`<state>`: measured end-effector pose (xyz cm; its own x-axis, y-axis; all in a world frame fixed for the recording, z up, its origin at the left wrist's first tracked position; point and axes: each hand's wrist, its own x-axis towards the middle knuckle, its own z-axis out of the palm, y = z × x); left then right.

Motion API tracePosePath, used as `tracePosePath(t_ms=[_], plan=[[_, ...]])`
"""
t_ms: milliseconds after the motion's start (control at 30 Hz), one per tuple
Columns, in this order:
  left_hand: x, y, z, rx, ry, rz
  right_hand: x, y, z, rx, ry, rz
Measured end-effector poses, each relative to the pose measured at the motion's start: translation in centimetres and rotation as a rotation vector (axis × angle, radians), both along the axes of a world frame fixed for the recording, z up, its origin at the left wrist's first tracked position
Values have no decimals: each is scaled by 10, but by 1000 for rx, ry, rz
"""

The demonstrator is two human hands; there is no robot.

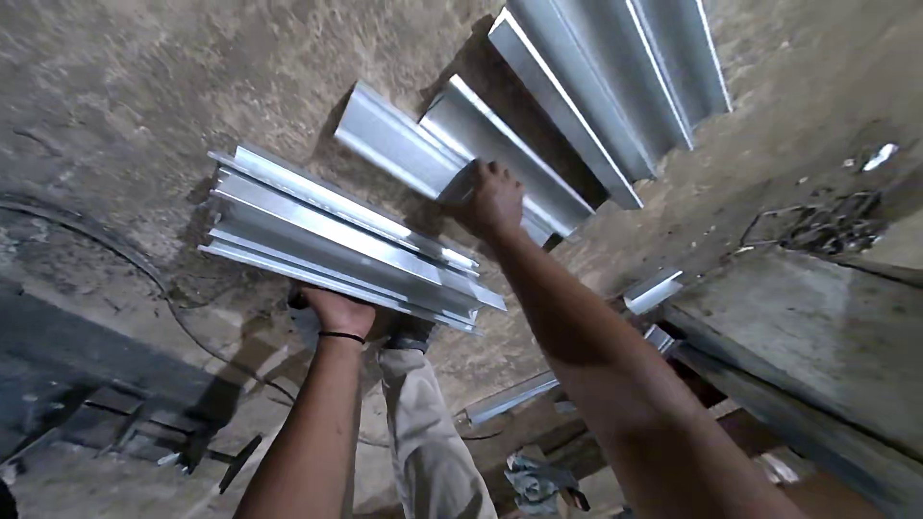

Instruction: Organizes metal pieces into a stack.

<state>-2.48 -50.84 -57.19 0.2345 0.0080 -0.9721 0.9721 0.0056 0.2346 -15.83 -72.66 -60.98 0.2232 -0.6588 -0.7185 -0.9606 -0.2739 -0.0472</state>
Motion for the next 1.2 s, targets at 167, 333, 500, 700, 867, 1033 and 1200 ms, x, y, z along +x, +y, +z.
tracePosePath(t_ms=[167,333,500,700,867,1033,1200], plan=[[1,-2,2,-9,-4,-1,29,47,10,208,-201,24],[2,0,0,-26,-2,-21,11,-5,28,-123,-301,-95],[3,3,-3,-24,-17,-35,-52,-98,25,-270,29,-217],[1,1,-4,10,-23,-20,-73,-105,31,-111,171,-82],[2,4,-4,27,-2,-24,-42,-46,78,-131,-113,124],[3,3,-4,7,0,-25,-31,-24,109,245,-441,-71],[2,3,-4,-1,-4,-29,-40,-45,73,493,-474,-177]])
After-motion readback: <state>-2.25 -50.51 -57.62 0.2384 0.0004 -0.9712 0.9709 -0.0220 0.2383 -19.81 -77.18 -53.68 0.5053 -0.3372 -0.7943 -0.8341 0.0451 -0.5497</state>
